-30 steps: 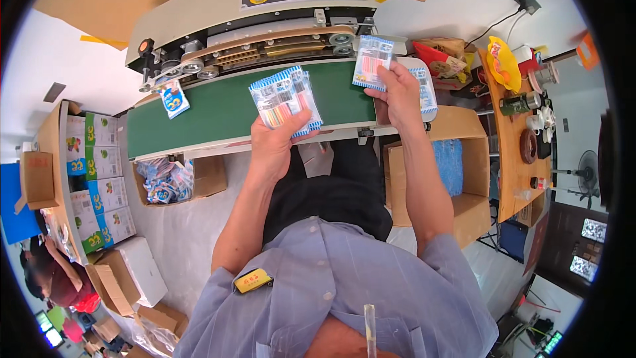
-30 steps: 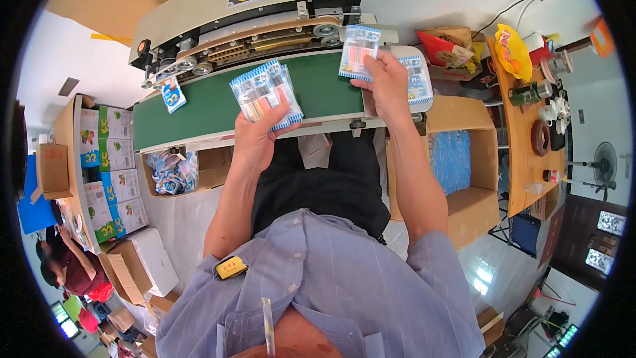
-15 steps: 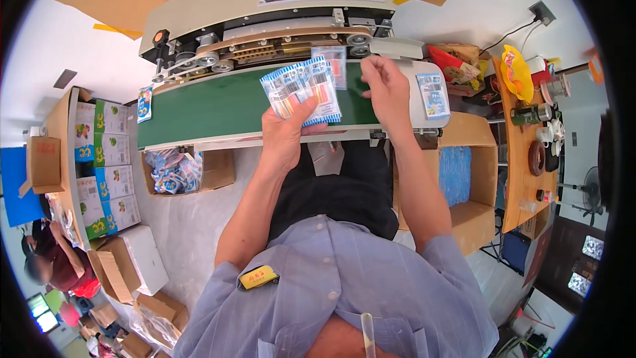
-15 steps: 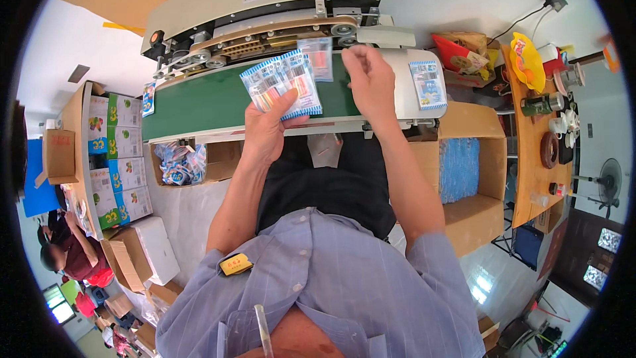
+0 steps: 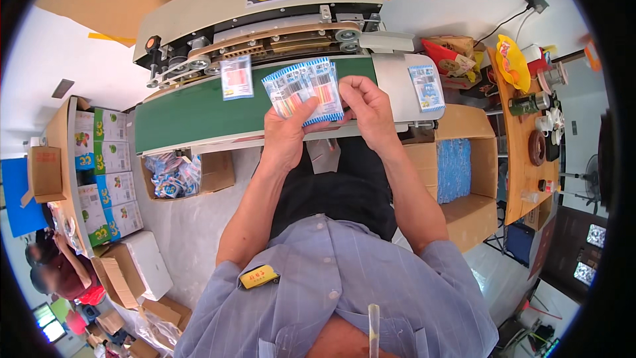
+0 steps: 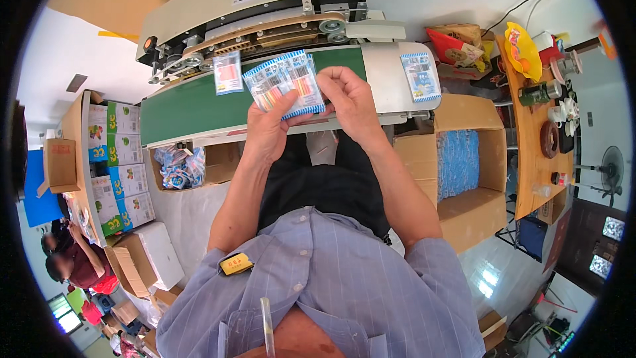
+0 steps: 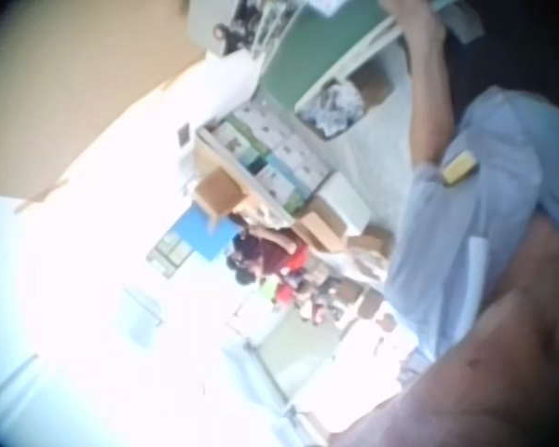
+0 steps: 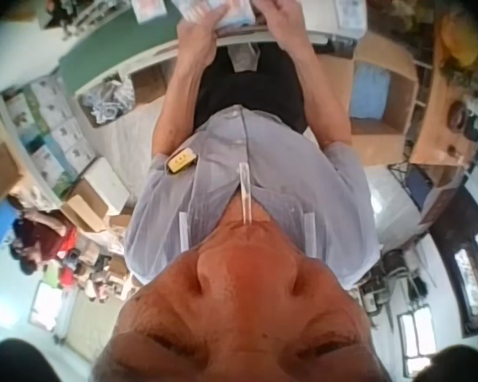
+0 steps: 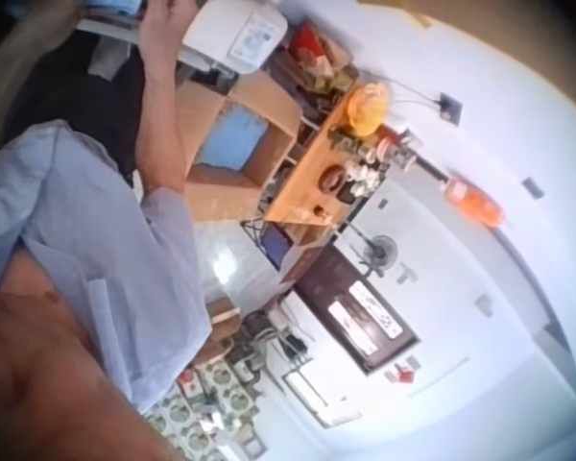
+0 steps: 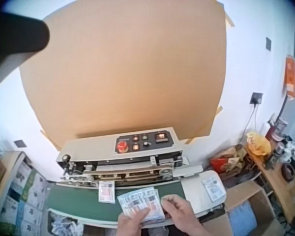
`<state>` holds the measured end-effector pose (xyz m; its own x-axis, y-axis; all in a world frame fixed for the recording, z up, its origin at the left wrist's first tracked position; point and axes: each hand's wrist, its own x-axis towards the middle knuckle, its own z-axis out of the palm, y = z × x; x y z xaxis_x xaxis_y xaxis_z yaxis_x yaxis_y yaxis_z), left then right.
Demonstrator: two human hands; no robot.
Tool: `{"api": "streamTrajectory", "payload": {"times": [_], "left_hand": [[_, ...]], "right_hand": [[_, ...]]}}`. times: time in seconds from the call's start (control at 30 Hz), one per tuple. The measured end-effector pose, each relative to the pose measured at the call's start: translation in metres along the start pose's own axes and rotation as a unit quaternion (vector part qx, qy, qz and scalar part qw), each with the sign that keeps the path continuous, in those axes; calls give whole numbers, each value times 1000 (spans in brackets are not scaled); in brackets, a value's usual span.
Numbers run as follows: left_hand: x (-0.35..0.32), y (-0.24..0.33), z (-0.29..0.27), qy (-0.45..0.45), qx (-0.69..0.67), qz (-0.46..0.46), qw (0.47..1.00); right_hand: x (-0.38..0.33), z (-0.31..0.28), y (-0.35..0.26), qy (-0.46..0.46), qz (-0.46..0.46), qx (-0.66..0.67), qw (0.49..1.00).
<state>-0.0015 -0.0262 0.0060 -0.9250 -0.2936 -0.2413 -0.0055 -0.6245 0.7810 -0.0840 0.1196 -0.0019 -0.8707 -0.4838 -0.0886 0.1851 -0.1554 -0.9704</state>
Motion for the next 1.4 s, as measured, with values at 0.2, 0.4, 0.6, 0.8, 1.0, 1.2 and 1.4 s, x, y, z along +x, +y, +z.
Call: {"api": "streamTrajectory", "payload": {"times": [0.2, 0.4, 0.6, 0.8, 1.0, 1.2, 1.4], "left_hand": [[-1, -5, -1, 8, 5, 0, 1000], [0, -14, 2, 64, -26, 20, 997], [6, -17, 16, 76, -26, 28, 996], [9, -14, 10, 102, 7, 38, 994], [15, -7, 7, 96, 39, 43, 994], [21, -6, 7, 86, 53, 38, 994], [27, -5, 9, 89, 58, 41, 994]], "right_hand": [[2, -5, 12, -6, -62, -82, 995], [-3, 4, 6, 113, -110, -104, 982], [-1, -5, 0, 57, -48, 12, 997], [8, -25, -2, 96, 20, 55, 994], [29, -53, -14, 141, 34, 0, 989], [52, -49, -10, 112, 85, -28, 990], [52, -21, -12, 96, 16, -133, 986]]}}
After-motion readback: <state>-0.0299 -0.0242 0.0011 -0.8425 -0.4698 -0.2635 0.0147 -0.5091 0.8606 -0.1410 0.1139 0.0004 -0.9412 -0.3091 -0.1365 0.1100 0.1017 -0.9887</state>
